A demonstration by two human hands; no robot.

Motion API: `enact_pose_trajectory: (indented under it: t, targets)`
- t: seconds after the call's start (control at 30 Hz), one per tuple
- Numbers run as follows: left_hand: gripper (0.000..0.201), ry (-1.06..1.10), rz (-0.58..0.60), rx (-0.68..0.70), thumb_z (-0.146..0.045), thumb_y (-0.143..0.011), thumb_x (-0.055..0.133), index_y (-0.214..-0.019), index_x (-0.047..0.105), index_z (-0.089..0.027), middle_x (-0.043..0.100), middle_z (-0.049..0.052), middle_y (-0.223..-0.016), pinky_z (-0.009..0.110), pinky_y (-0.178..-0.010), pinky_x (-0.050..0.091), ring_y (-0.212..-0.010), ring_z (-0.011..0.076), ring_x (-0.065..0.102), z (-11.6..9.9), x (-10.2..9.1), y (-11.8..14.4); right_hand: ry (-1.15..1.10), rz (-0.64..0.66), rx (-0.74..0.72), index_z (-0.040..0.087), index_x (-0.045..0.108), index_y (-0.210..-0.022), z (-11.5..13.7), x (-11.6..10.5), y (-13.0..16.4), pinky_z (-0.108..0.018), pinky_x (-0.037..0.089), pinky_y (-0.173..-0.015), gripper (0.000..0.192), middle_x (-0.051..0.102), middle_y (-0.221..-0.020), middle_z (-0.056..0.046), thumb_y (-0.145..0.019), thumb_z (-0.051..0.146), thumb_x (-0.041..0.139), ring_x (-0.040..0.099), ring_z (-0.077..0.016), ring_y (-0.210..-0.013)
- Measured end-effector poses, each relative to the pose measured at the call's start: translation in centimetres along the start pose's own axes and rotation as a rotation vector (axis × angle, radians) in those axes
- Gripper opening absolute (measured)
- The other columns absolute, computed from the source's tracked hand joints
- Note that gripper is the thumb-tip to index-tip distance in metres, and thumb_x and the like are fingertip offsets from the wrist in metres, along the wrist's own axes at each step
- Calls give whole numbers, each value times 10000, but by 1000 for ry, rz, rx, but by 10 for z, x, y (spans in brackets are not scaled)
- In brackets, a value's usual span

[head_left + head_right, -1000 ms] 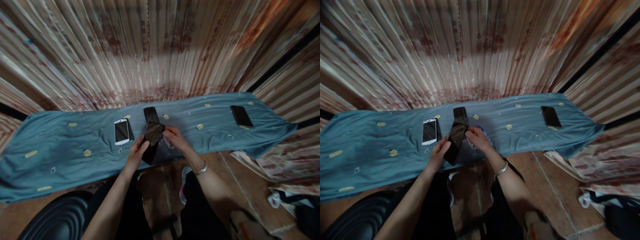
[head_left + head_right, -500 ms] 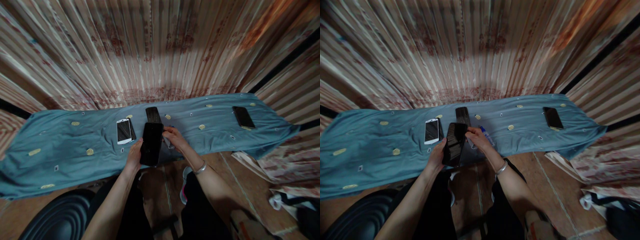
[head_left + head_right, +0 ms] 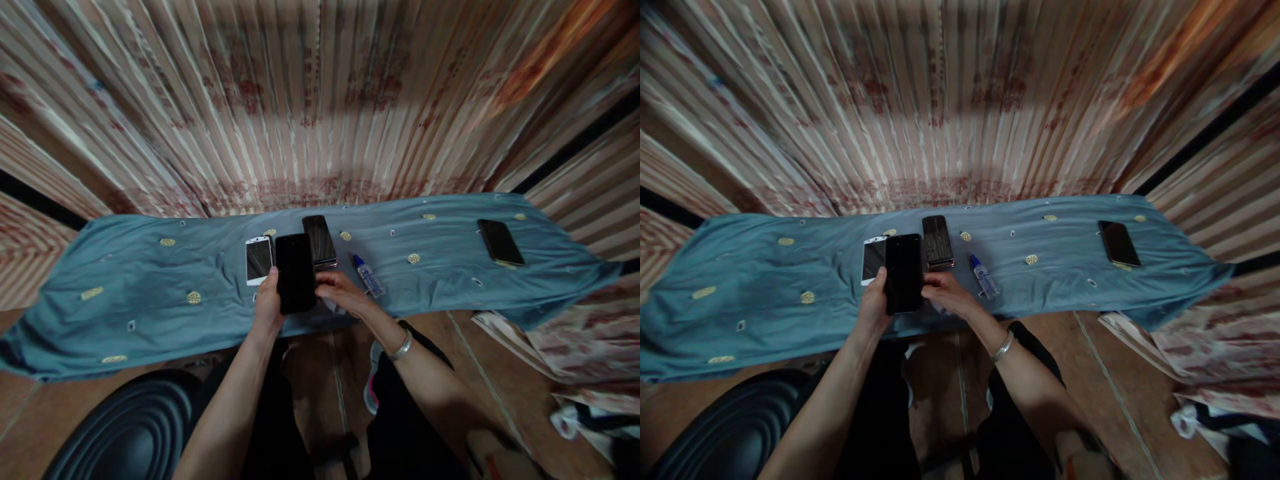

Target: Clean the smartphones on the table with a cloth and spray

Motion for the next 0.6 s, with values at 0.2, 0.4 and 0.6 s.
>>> enact_pose_trajectory:
  t: [0.2, 0.4, 0.6]
  targets:
    - [421, 6, -50, 26, -533, -730, 689, -856, 677, -132, 729, 49, -813, 330, -748, 540, -767, 195, 679, -6, -4, 0, 52, 102, 18, 190, 586, -622, -6, 7, 3, -200, 380, -592, 59, 542, -626, 47, -645, 217, 539, 481, -86, -598]
    - [426, 0, -33, 55, -539, -722, 691, -858, 688, -136, 731, 52, -812, 337, -766, 537, -778, 198, 680, -8, -5, 0, 120, 120, -3, 183, 631, -664, -5, 10, 5, -185, 346, -544, 76, 524, -622, 46, -652, 243, 585, 441, -90, -604]
    - [443, 17, -32, 55, -544, -702, 707, -863, 685, -132, 735, 54, -843, 342, -829, 535, -862, 205, 687, -1, -11, -9, 65, 133, 8, 188, 679, -725, 7, 12, 9, -192, 379, -592, 132, 569, -680, 44, -628, 218, 595, 479, -98, -654]
Point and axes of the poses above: each hand's wrist, its own y-axis away from the middle knuckle, its own x-axis out of the palm, z = x × y, the point moved 3 cm from there along -y, towards the middle knuckle
